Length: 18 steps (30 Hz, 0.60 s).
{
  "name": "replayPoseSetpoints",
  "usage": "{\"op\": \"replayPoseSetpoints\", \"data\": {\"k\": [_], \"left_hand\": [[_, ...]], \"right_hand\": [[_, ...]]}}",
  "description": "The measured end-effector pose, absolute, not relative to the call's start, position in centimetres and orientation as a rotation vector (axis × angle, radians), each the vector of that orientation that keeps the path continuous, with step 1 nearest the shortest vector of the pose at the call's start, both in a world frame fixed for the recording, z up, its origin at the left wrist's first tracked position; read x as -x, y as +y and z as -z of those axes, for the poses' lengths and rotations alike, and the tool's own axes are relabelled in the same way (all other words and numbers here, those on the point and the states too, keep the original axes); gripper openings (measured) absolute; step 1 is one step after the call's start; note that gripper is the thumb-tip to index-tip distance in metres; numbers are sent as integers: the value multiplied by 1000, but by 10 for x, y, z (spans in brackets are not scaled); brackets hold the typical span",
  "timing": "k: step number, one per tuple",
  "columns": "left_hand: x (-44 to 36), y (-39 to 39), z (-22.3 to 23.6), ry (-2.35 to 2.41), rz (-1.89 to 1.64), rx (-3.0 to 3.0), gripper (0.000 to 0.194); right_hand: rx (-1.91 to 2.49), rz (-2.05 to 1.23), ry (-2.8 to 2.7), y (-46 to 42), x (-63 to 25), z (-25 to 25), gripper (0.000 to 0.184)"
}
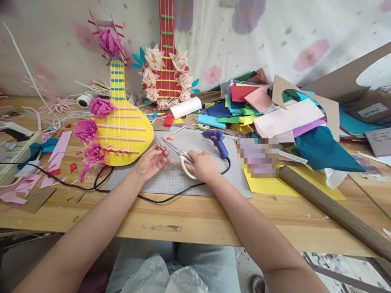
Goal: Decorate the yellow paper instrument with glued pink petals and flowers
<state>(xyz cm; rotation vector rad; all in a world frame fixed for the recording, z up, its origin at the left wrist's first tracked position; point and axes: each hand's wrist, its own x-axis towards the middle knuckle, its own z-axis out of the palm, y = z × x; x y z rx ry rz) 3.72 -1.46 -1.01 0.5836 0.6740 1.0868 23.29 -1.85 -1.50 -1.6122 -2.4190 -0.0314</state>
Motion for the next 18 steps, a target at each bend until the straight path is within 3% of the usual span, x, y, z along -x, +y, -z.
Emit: {"op": "replayPoseSetpoints", "data": {"k": [9,18], "left_hand": [[-37,-16,7,684,-1072,-558,25],[-44,-18,16,815,-1194,-876,30]], "right_hand": [[1935,75,-2099,-8,-248,22,32],[1578,-373,-1801,-12,-251,15,23]]}}
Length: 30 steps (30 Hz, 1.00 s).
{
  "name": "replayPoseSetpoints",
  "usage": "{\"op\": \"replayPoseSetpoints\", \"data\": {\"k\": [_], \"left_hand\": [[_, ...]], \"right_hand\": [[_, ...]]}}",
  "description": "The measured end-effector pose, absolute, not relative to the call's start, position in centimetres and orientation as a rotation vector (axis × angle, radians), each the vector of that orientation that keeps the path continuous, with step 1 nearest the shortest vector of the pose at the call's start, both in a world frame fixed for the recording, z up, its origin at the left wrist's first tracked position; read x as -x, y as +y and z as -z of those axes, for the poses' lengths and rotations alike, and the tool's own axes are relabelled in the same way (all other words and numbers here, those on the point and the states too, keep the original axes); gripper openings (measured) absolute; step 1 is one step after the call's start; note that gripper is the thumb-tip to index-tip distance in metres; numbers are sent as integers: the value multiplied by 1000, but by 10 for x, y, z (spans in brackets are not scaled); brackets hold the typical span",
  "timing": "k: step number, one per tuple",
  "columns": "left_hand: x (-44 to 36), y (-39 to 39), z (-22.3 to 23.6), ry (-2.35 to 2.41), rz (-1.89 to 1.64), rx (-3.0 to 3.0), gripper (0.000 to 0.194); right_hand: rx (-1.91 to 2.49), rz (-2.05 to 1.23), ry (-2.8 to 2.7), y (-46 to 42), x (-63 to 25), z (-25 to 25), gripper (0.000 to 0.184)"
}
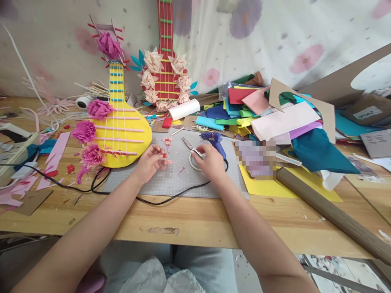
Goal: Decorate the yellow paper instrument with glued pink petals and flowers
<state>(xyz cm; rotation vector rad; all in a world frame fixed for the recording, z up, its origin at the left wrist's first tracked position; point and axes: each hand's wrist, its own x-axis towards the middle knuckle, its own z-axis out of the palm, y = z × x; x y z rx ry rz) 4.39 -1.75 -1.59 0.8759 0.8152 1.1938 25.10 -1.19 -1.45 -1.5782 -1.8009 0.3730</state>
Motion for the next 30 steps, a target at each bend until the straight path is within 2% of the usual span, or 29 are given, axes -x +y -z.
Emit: {"op": "replayPoseSetpoints", "data": {"k": [6,14,20,26,30], "left_hand": [[-55,-26,29,1000,-1384,-1538,15],[-53,-28,23,1027,-1396,-1657,12],[-55,-28,24,1000,-1358,-1510,13],[-55,-29,24,1051,-1365,-1444,30],[-54,-30,23,1052,-1338,-1449,29]], "right_hand": [[1121,-1062,-1605,-17,-217,25,31],[1075,-1222,-1461,-12,-209,26,30],[1084,-1152,-1505,-10,-209,30,31],[1138,-726,-1679,-15,-211,27,22],[1086,-519,-1846,-20,-213,24,15]]}}
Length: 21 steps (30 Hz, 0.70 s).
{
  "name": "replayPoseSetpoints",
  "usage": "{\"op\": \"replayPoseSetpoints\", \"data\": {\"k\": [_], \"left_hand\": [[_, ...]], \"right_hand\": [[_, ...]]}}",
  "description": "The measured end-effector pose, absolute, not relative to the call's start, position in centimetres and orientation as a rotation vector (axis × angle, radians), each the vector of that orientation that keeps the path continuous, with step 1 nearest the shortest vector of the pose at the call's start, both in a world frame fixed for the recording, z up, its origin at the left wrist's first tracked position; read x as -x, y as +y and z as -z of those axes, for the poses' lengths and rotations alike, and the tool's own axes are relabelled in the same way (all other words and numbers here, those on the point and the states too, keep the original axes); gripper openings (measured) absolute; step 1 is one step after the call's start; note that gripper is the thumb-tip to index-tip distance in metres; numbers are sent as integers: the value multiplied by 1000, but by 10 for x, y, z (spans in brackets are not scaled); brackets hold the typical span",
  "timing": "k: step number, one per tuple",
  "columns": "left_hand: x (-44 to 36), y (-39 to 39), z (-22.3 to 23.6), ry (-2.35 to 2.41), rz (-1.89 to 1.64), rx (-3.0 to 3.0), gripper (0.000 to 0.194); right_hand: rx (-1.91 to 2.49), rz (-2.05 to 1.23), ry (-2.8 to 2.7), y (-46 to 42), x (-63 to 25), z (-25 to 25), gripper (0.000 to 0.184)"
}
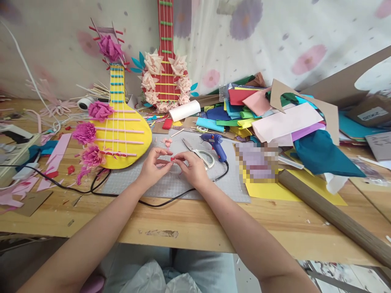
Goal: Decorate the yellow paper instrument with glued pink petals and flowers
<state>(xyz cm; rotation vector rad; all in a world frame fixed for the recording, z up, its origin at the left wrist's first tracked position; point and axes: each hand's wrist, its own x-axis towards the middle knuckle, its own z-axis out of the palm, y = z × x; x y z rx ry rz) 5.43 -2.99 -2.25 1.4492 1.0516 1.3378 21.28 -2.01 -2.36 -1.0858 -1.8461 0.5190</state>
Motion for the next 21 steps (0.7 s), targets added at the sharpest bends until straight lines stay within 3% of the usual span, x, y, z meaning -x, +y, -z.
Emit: {"op": "replayPoseSetpoints", "data": {"k": [21], "left_hand": [[-56,-30,22,1057,-1359,-1469,23]], "right_hand": [[1094,-292,-2012,-22,-214,23,20]]}}
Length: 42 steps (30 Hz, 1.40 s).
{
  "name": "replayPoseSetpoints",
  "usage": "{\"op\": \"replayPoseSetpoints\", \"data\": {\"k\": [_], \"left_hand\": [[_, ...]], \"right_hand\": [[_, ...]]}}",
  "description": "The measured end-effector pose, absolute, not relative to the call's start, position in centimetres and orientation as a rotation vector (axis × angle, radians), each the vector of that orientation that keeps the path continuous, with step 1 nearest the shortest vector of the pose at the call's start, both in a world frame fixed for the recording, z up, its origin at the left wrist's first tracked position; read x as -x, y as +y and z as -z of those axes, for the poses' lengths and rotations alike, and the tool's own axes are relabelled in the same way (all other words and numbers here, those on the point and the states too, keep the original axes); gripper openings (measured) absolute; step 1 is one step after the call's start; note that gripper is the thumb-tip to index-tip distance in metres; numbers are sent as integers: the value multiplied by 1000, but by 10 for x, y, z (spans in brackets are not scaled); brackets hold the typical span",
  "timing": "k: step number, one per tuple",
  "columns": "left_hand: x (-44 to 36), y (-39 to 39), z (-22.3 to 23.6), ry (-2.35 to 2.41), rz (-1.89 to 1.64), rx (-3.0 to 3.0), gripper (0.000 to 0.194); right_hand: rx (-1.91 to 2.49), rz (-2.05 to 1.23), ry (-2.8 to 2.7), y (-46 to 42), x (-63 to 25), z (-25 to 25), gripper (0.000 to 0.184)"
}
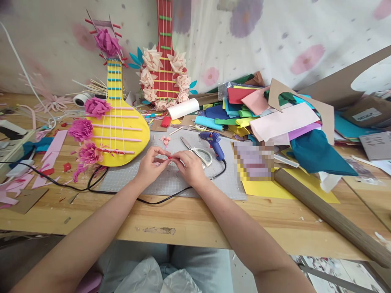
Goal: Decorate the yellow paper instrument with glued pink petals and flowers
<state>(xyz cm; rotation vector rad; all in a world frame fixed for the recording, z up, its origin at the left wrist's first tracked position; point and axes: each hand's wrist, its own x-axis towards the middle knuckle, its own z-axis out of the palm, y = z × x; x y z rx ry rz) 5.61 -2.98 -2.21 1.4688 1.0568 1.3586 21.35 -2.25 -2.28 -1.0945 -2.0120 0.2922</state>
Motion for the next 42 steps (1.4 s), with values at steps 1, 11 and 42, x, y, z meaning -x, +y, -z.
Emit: {"op": "replayPoseSetpoints", "data": {"k": [1,11,42], "left_hand": [[-56,-30,22,1055,-1361,-1479,23],[-59,-28,22,999,-1350,-1371,31],[-37,-15,14,823,-1071,-570,23]], "right_hand": [[1092,-289,-2013,-23,-213,23,20],[1040,-242,-1973,-22,-213,24,14],[2002,-221,-1701,-4,-311,4,49]]}}
